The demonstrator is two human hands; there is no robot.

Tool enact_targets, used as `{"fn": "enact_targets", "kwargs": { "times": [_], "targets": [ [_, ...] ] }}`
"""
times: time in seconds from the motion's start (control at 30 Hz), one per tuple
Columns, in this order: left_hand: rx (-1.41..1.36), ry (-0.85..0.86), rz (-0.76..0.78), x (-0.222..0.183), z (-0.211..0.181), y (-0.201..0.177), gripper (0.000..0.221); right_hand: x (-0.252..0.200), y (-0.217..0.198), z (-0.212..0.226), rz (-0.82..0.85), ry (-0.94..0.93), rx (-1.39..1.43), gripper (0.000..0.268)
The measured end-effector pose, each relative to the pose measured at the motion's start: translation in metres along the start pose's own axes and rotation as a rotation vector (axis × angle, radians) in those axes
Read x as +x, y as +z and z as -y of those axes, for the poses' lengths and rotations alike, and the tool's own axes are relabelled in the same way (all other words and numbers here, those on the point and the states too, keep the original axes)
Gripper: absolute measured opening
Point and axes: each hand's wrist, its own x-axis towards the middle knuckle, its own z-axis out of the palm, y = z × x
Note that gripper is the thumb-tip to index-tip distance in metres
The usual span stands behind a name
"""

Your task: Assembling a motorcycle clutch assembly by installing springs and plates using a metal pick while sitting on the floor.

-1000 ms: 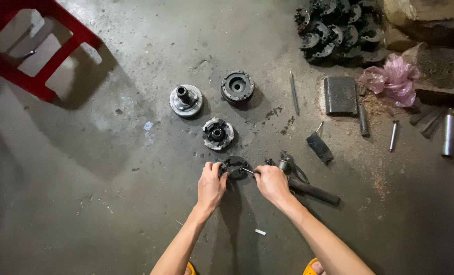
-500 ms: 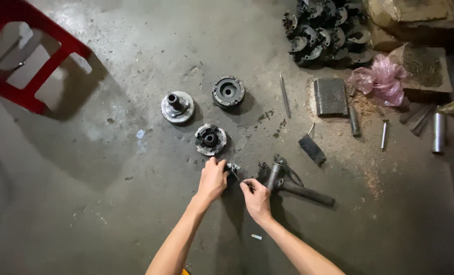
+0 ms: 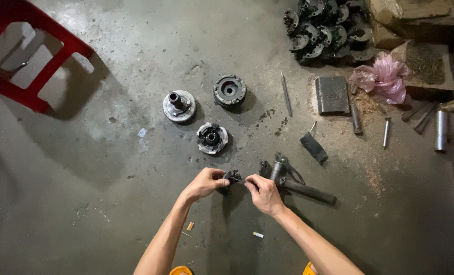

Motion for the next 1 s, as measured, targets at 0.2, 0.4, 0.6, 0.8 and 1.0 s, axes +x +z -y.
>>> {"fn": "enact_targets", "kwargs": {
  "times": [0.2,0.4,0.6,0.8,1.0],
  "targets": [
    [-0.015,0.079,-0.024,-0.005,-0.005,0.004,0.037,-0.007,0.016,-0.013,0.007,0.198,0.104,0.007],
    [0.239,0.061,-0.070,-0.012,-0.028,0.010,0.038,-0.009,0.020,0.010,-0.108,0.332,0.164,0.011],
    [0.008,-0.019,-0.054,-0.014,-0.023,0.018,0.052,-0.007,0.015,0.013,-0.108,0.112,-0.122,0.004],
    [0.390,-0.074,-0.399,0.009,0.007,0.035,0.044,0.015,0.017,0.012,0.111,0.290,-0.340,0.008],
    [0.472,0.243,-0.579,-0.017,-0.022,0.021,0.039,0.044,0.021,-0.016,0.255,0.330,-0.512,0.013]
  ]
}}
